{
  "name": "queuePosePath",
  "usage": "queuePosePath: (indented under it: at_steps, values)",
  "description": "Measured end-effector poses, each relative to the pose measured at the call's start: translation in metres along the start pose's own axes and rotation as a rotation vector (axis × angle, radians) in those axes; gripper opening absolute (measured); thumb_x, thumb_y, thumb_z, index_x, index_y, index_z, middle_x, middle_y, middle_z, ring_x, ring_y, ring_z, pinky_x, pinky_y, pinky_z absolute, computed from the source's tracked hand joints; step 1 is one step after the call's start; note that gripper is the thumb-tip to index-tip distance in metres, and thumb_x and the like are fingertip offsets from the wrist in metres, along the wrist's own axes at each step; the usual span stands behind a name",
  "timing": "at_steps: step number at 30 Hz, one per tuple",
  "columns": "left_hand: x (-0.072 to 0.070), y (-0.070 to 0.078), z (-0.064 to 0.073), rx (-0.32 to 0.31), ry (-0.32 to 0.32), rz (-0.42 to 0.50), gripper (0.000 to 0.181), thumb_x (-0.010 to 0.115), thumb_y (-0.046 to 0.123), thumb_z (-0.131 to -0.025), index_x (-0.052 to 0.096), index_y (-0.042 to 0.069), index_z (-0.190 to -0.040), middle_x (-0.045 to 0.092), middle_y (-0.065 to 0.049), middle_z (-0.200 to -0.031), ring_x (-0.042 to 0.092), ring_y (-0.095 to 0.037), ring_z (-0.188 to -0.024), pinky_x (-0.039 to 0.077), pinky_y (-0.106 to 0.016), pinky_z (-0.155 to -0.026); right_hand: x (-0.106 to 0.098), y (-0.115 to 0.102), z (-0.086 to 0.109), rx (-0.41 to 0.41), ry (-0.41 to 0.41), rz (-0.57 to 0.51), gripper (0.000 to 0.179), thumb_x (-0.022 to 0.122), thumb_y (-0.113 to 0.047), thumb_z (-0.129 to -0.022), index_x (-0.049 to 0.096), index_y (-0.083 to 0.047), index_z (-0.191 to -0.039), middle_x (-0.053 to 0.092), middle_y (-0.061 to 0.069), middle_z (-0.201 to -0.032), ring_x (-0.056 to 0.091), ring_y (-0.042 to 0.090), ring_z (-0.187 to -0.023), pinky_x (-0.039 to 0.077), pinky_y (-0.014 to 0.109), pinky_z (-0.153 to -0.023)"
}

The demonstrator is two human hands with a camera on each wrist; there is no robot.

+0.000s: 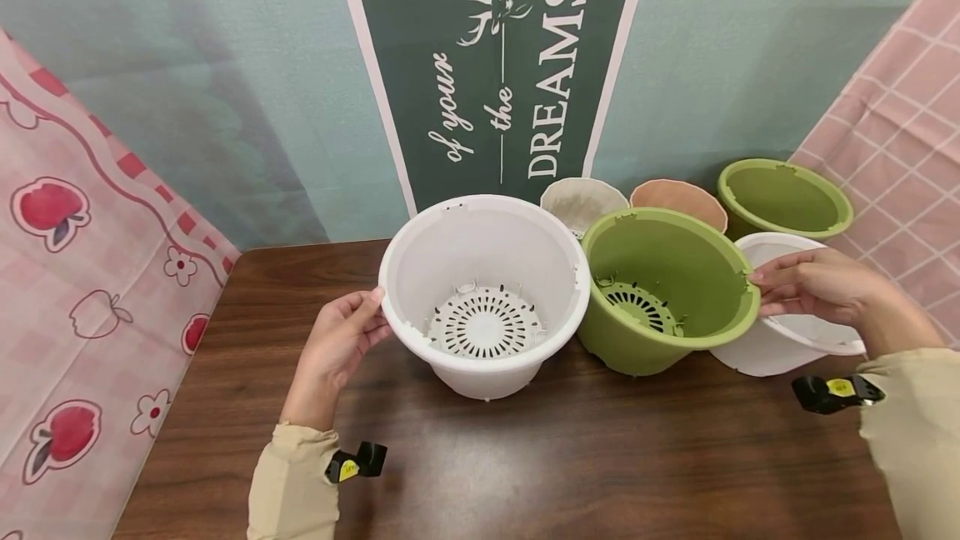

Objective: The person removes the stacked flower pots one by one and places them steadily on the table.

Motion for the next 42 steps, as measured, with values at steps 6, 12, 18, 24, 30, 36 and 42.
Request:
queuePosePath:
  at_steps: [6,12,18,24,30,36,42]
  values:
    - [0.001,0.001,0.002,0.014,0.003,-0.01,0.019,0.048,0.012,-0.096,0.053,-0.007,-0.098,0.057,-0.002,-0.075,0.058,-0.009,-0.069,0.054,-0.022,-0.068,-0.001,0.0,0.001,0.028,0.108,0.05,0.034,0.037,0.009,-0.093,0.069,-0.002,-0.086,0.067,0.012,-0.082,0.065,0.024,-0.075,0.057,0.037,-0.069]
    - [0.002,0.002,0.003,0.022,-0.002,-0.024,0.02,0.047,0.012,-0.096,0.051,-0.007,-0.098,0.056,-0.002,-0.075,0.059,-0.009,-0.068,0.054,-0.022,-0.068,-0.003,-0.004,0.003,0.044,0.326,0.207,0.031,0.043,0.006,-0.091,0.068,-0.009,-0.079,0.066,0.006,-0.077,0.064,0.019,-0.068,0.057,0.033,-0.064]
    - [0.002,0.002,0.003,0.024,-0.005,-0.028,0.019,0.046,0.012,-0.096,0.051,-0.006,-0.099,0.056,-0.002,-0.076,0.059,-0.009,-0.068,0.054,-0.022,-0.068,0.0,-0.014,0.009,0.012,0.451,0.355,0.032,0.049,-0.003,-0.092,0.068,-0.021,-0.073,0.054,-0.005,-0.072,0.053,0.008,-0.06,0.052,0.021,-0.057]
    - [0.0,0.0,0.003,0.017,0.005,-0.028,0.017,0.05,0.014,-0.095,0.054,-0.002,-0.095,0.056,-0.002,-0.075,0.059,-0.01,-0.067,0.055,-0.022,-0.067,0.014,-0.024,0.013,-0.128,0.427,0.2,0.034,0.044,-0.002,-0.094,0.069,-0.014,-0.075,0.05,0.001,-0.067,0.048,0.012,-0.057,0.046,0.021,-0.051]
    - [-0.002,-0.003,0.002,-0.007,0.016,-0.05,0.024,0.047,0.024,-0.096,0.052,0.0,-0.097,0.056,-0.002,-0.078,0.059,-0.01,-0.069,0.054,-0.022,-0.066,0.036,-0.032,0.013,-0.269,0.373,0.094,0.025,0.048,-0.004,-0.094,0.069,-0.008,-0.082,0.059,0.007,-0.071,0.057,0.016,-0.061,0.052,0.023,-0.055]
    - [-0.006,-0.006,0.001,0.0,0.041,-0.105,0.043,0.036,0.036,-0.098,0.049,-0.005,-0.104,0.056,-0.004,-0.079,0.059,-0.011,-0.07,0.054,-0.023,-0.066,0.057,-0.039,0.015,-0.359,0.448,0.152,0.017,0.054,-0.012,-0.092,0.069,-0.011,-0.084,0.064,0.008,-0.074,0.063,0.017,-0.065,0.055,0.025,-0.059]
    - [-0.012,-0.008,0.0,0.046,0.113,-0.236,0.054,0.031,0.04,-0.098,0.049,-0.01,-0.109,0.06,-0.009,-0.086,0.061,-0.012,-0.075,0.054,-0.025,-0.071,0.08,-0.042,0.016,-0.384,0.549,0.482,0.013,0.05,-0.022,-0.095,0.063,-0.023,-0.095,0.067,-0.004,-0.081,0.065,0.008,-0.073,0.053,0.018,-0.066]
Point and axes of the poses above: each hand's wrist, its own z-axis away from the middle knuckle, its own x-axis out of the palm, y = z × x, the point moved 5 cm from there along -z, towards the middle knuckle
